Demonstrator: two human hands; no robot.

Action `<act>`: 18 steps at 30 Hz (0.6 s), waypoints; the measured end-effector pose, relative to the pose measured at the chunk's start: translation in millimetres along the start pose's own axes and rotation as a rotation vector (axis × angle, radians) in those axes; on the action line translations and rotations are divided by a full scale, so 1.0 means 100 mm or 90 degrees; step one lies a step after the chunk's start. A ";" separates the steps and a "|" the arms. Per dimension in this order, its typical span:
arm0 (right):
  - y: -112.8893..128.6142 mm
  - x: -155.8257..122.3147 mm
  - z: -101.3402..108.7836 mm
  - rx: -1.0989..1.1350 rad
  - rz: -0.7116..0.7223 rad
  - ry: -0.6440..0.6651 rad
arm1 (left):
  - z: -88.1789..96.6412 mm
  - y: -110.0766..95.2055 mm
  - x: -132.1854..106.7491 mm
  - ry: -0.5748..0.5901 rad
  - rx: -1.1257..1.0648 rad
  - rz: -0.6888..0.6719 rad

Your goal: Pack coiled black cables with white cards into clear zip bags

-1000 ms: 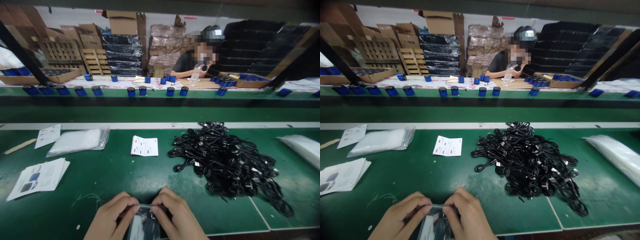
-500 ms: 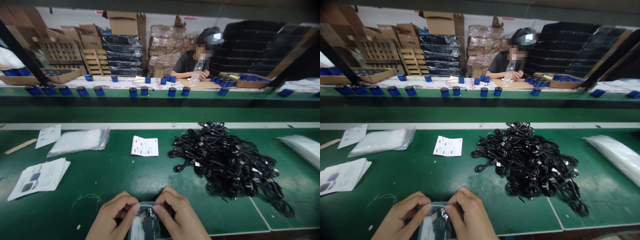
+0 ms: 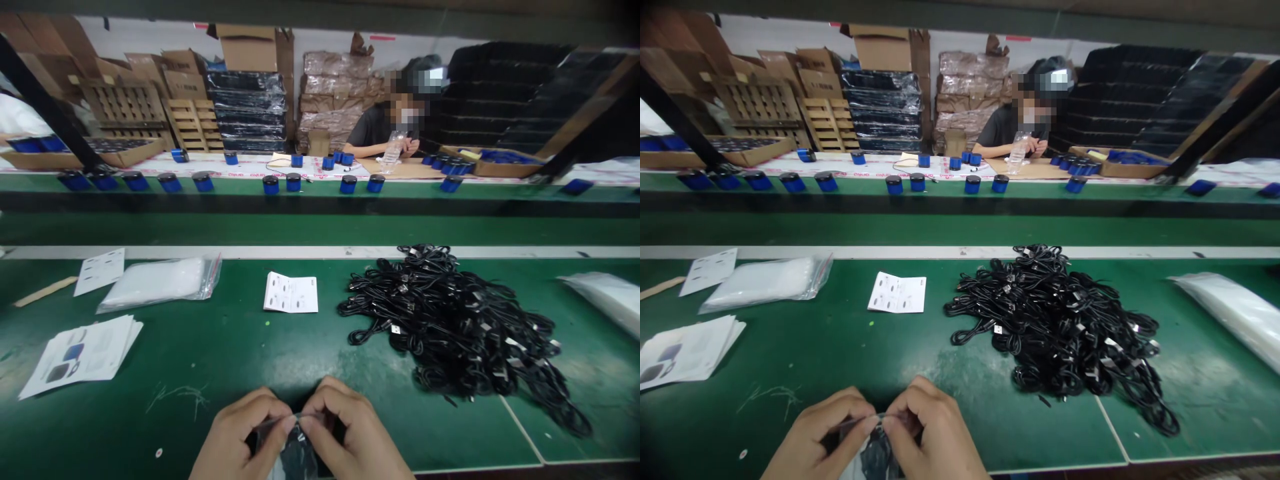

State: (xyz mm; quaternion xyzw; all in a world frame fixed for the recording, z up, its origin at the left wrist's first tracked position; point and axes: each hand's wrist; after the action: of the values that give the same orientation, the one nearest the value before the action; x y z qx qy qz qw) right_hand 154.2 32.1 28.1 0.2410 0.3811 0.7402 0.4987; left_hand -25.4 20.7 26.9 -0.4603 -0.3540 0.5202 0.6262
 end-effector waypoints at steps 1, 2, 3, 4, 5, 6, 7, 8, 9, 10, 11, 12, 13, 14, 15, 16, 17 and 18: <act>0.00 0.00 0.01 -0.005 -0.005 0.002 | 0.01 0.01 0.00 0.001 0.010 -0.004; 0.00 -0.01 0.02 -0.013 -0.015 0.000 | 0.02 0.01 0.00 0.006 0.019 -0.003; 0.00 -0.02 0.04 -0.023 -0.024 -0.004 | 0.03 0.01 0.01 0.017 0.026 0.002; 0.00 -0.02 0.05 -0.033 -0.030 -0.009 | 0.04 0.01 0.01 0.033 0.034 0.012; -0.01 -0.03 0.05 -0.042 -0.031 -0.013 | 0.05 0.00 0.02 0.052 0.040 0.023; -0.02 -0.03 0.04 -0.049 -0.026 -0.015 | 0.05 -0.01 0.03 0.071 0.047 0.031; -0.02 -0.03 0.03 -0.055 -0.017 -0.018 | 0.05 -0.02 0.03 0.086 0.053 0.035; -0.03 -0.03 0.01 -0.061 -0.006 -0.022 | 0.05 -0.03 0.04 0.095 0.061 0.034; -0.03 -0.02 -0.01 -0.065 0.006 -0.025 | 0.04 -0.03 0.04 0.099 0.071 0.029; -0.03 -0.02 -0.03 -0.067 0.013 -0.029 | 0.04 -0.04 0.05 0.098 0.081 0.022; -0.03 -0.02 -0.04 -0.066 0.019 -0.031 | 0.03 -0.04 0.05 0.092 0.089 0.014; -0.03 -0.02 -0.05 -0.062 0.022 -0.031 | 0.03 -0.04 0.05 0.083 0.096 0.003; -0.03 -0.01 -0.06 -0.058 0.022 -0.029 | 0.04 -0.04 0.05 0.078 0.101 -0.005; -0.03 -0.01 -0.05 -0.056 0.021 -0.027 | 0.06 -0.04 0.05 0.073 0.104 -0.004; -0.02 -0.01 -0.04 -0.059 0.016 -0.028 | 0.08 -0.03 0.05 0.069 0.102 0.005; -0.02 -0.01 -0.02 -0.066 0.008 -0.029 | 0.11 -0.03 0.04 0.066 0.096 0.021; -0.02 -0.01 0.00 -0.073 -0.003 -0.029 | 0.15 -0.02 0.03 0.066 0.088 0.043; -0.02 0.00 0.02 -0.080 -0.014 -0.026 | 0.18 -0.02 0.02 0.064 0.080 0.066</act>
State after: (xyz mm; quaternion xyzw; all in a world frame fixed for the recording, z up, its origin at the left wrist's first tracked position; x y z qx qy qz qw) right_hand 156.9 33.0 27.9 0.2202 0.3263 0.7520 0.5286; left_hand -41.1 26.3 34.3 -0.4630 -0.2649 0.5494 0.6431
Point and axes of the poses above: each hand's wrist, its own x-axis towards the middle knuckle, its own z-axis out of the back of the hand, y = z × x, and after that the axes turned 15 degrees about -x, right-handed
